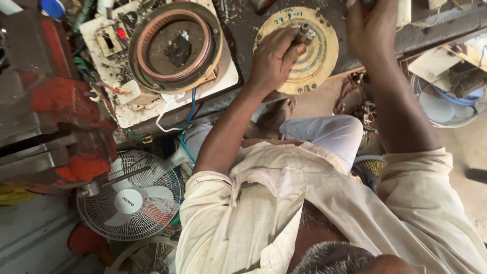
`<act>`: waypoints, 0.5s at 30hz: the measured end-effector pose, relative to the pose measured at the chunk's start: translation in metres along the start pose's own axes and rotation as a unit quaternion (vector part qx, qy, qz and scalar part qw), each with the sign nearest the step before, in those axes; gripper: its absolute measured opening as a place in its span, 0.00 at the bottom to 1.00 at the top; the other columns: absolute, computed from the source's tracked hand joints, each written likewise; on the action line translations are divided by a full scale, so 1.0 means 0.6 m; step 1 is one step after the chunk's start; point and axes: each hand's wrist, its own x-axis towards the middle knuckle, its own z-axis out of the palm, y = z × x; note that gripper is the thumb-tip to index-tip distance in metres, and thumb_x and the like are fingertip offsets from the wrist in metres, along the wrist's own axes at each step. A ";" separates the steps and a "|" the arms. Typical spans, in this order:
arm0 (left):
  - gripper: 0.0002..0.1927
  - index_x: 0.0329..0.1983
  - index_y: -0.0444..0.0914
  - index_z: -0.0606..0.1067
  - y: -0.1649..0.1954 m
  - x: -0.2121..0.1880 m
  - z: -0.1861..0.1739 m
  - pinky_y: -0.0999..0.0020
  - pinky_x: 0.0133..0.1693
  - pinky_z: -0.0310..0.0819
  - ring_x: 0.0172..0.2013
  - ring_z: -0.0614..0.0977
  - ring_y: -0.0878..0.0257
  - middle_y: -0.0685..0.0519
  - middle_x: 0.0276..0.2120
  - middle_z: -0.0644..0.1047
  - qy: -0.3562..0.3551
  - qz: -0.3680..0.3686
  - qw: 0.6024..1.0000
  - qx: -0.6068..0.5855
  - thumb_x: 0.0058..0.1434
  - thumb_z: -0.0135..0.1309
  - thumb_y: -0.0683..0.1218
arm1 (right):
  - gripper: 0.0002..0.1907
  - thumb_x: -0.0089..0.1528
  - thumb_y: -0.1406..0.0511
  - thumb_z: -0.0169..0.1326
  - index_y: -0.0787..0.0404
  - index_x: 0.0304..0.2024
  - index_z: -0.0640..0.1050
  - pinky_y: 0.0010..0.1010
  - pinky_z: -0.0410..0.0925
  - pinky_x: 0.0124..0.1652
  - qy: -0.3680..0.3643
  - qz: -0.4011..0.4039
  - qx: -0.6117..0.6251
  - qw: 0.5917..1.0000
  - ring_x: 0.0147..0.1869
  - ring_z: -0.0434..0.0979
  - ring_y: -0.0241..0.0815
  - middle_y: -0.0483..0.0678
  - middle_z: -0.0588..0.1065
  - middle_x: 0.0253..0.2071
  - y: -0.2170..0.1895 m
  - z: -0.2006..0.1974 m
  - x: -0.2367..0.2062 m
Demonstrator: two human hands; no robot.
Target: The person sits at a cluttered workbench repairing a ceiling fan motor. They hold and turn the fan's motor housing and rotor, fit the parts together, work on the fan's bearing and shaft area, and use a hand tool on the motor components.
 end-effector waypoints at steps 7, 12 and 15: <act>0.20 0.57 0.35 0.75 0.016 0.007 -0.015 0.56 0.56 0.76 0.53 0.82 0.48 0.45 0.51 0.80 0.012 0.005 1.000 -0.008 0.71 0.56 0.53 | 0.15 0.73 0.73 0.52 0.67 0.61 0.70 0.49 0.65 0.63 0.057 -0.171 -0.069 0.981 0.66 0.68 0.60 0.62 0.66 0.64 -0.047 -0.006 -0.045; 0.18 0.58 0.35 0.74 0.061 0.029 -0.039 0.60 0.53 0.79 0.49 0.84 0.51 0.46 0.49 0.79 0.010 -0.047 0.994 -0.096 0.74 0.52 0.51 | 0.12 0.73 0.73 0.53 0.67 0.59 0.71 0.48 0.66 0.61 0.067 -0.114 -0.028 0.991 0.65 0.69 0.60 0.60 0.68 0.66 -0.057 -0.003 -0.046; 0.17 0.57 0.34 0.73 0.085 0.065 -0.057 0.58 0.51 0.79 0.47 0.84 0.49 0.46 0.49 0.78 0.012 -0.003 1.000 -0.024 0.73 0.53 0.50 | 0.13 0.72 0.74 0.52 0.67 0.59 0.71 0.48 0.66 0.61 0.066 -0.113 -0.019 0.991 0.66 0.69 0.60 0.60 0.69 0.65 -0.051 0.000 -0.049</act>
